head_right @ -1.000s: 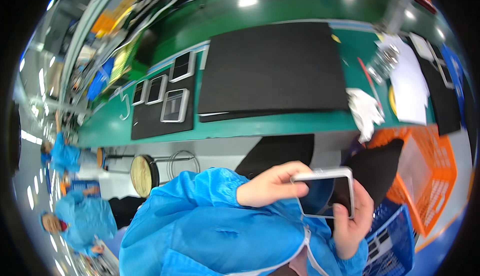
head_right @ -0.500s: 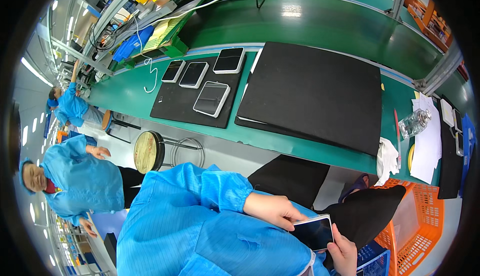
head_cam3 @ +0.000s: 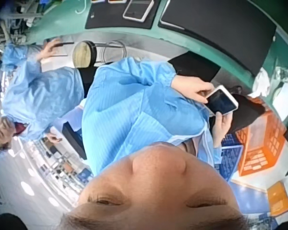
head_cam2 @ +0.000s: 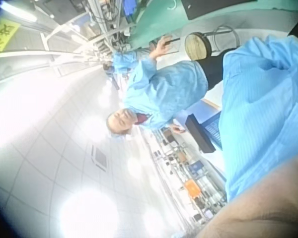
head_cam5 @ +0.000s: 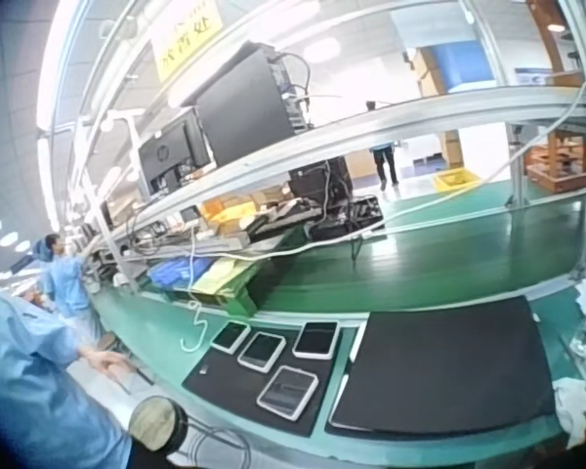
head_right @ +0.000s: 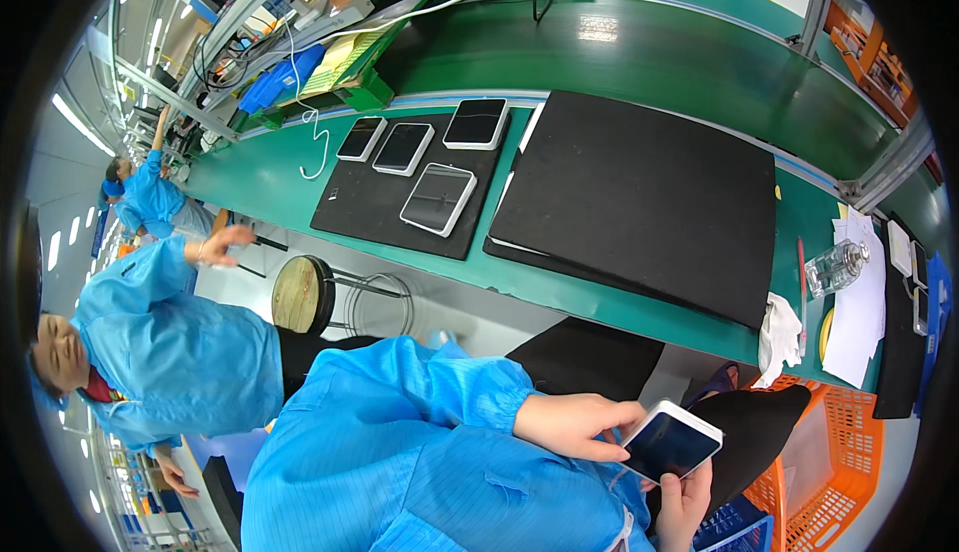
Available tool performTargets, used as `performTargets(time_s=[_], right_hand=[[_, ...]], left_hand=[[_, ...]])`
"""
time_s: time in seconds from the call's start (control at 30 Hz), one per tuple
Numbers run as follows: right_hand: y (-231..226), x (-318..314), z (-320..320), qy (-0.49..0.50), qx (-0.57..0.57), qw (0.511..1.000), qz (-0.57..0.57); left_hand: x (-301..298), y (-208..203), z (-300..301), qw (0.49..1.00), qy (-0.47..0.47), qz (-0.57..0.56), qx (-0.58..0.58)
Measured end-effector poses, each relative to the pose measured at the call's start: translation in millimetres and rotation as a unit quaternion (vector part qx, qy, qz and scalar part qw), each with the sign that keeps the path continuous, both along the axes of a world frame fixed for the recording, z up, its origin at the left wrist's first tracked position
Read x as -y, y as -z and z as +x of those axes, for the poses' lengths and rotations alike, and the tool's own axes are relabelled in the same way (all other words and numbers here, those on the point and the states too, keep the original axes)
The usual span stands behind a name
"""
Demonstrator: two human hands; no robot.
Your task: The person organizes small electronic devices by hand, arranging them on an assembly line workstation.
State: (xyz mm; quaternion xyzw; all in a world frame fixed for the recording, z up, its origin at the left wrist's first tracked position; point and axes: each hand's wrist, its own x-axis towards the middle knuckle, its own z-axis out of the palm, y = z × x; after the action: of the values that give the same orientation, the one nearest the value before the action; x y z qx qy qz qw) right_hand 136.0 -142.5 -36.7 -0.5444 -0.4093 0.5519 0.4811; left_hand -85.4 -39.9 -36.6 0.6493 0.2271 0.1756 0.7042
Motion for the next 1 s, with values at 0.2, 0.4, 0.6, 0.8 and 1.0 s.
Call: performTargets(time_s=[0.2,0.4,0.6,0.8,1.0], right_hand=[[-5.3,6.5,13.0,-0.056,0.106,0.991,-0.054],[-14.3,9.5,17.0,-0.13,0.117,0.982,-0.069],[-27.5,9.3,18.8,-0.218,0.109,0.961,-0.13],[-13.9,12.5,21.4,-0.142,-0.072,0.978,-0.134],[1.4,12.0,25.2,-0.121,-0.09,0.983,-0.11]], left_hand=[[-27.5,-21.4,-9.1,0.992,0.032,0.114,-0.044],[-32.4,-15.2,-9.6,0.987,0.148,0.038,-0.059],[-42.9,-16.2,-10.0,0.962,0.241,0.087,-0.089],[-45.8,-7.2,-7.0,0.957,0.251,0.111,-0.095],[-45.7,-9.7,-8.3,0.967,0.24,0.033,-0.078]])
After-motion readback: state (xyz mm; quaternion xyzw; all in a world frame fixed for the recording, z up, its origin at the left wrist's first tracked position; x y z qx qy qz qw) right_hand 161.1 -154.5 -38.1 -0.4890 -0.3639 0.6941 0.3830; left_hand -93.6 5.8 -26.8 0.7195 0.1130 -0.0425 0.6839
